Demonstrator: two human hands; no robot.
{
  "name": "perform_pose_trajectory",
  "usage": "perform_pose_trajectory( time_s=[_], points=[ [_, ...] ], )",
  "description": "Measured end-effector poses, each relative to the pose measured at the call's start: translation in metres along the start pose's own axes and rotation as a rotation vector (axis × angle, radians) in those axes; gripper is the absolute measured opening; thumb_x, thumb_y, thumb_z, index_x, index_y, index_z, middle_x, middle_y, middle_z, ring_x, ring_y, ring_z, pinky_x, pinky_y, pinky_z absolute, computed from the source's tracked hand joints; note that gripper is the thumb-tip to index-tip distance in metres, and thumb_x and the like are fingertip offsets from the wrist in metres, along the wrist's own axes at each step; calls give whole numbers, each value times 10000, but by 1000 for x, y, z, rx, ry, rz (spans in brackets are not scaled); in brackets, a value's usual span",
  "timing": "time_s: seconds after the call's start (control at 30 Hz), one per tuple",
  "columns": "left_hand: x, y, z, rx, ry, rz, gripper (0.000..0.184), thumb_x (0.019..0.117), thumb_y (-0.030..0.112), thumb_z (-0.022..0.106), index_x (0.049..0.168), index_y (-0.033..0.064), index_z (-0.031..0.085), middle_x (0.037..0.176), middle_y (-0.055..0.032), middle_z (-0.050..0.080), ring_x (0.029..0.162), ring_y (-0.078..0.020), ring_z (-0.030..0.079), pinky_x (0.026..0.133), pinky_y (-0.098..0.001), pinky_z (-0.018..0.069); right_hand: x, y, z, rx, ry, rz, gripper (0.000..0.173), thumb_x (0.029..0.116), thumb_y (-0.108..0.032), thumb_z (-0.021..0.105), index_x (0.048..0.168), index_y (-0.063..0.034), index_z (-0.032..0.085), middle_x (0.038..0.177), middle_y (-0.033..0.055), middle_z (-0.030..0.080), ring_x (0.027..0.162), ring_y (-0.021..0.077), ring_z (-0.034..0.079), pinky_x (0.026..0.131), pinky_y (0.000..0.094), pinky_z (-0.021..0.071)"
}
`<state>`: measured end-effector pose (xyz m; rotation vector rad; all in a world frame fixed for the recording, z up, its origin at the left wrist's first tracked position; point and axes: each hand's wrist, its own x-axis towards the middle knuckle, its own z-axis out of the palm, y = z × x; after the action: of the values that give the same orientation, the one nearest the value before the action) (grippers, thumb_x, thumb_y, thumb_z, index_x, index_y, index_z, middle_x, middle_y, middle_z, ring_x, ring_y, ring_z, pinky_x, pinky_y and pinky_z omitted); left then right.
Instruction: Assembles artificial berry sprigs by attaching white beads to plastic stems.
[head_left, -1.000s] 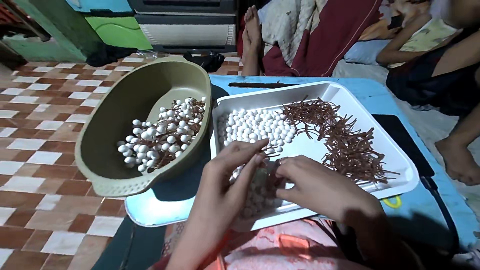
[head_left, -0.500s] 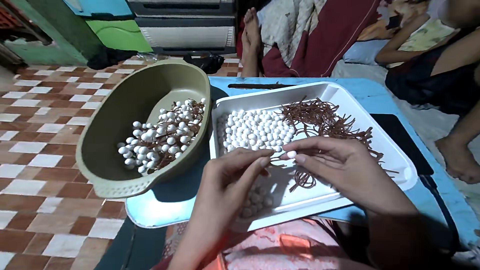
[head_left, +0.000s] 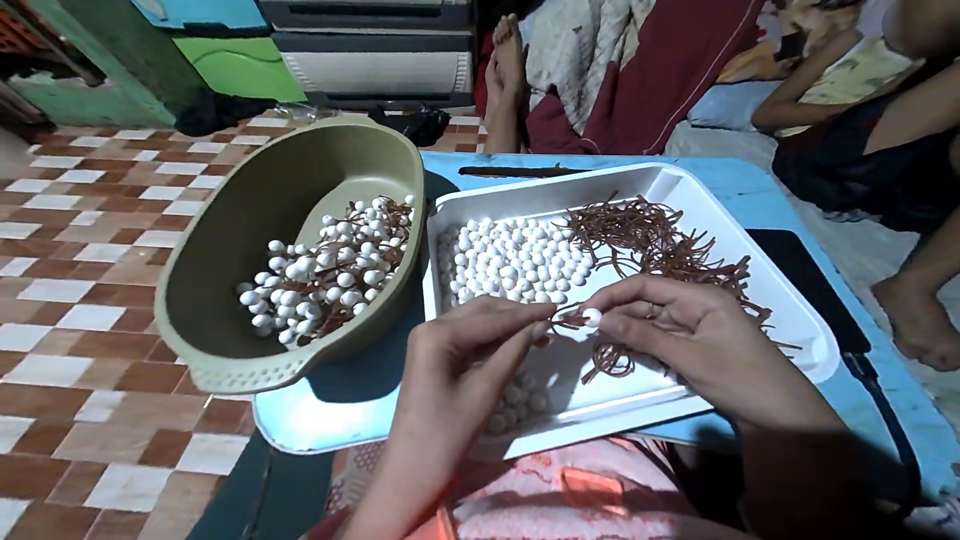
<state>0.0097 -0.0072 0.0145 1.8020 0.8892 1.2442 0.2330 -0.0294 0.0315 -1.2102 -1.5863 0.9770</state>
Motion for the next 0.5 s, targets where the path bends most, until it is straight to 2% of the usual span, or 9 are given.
perform_pose_trajectory(
  time_s=[0.13,0.5],
  points=[
    [-1,-1,2,39,23,13,181,941,68,668,1066,79,798,973,24,749,854,-42,713,753,-173,609,1,3,-1,-27,34,-63,85,939,-145,687,1006,-153,740,881,-103,726,766,-24,676,694,125,567],
    [-1,-1,0,28,15,35,177,940,59,667,1060,72,796,949,27,738,825,-40,706,737,-173,611,1,4,0,-14,50,-58,102,940,-125,690,1015,-143,757,881,-97,736,750,-23,676,680,124,567]
  ],
)
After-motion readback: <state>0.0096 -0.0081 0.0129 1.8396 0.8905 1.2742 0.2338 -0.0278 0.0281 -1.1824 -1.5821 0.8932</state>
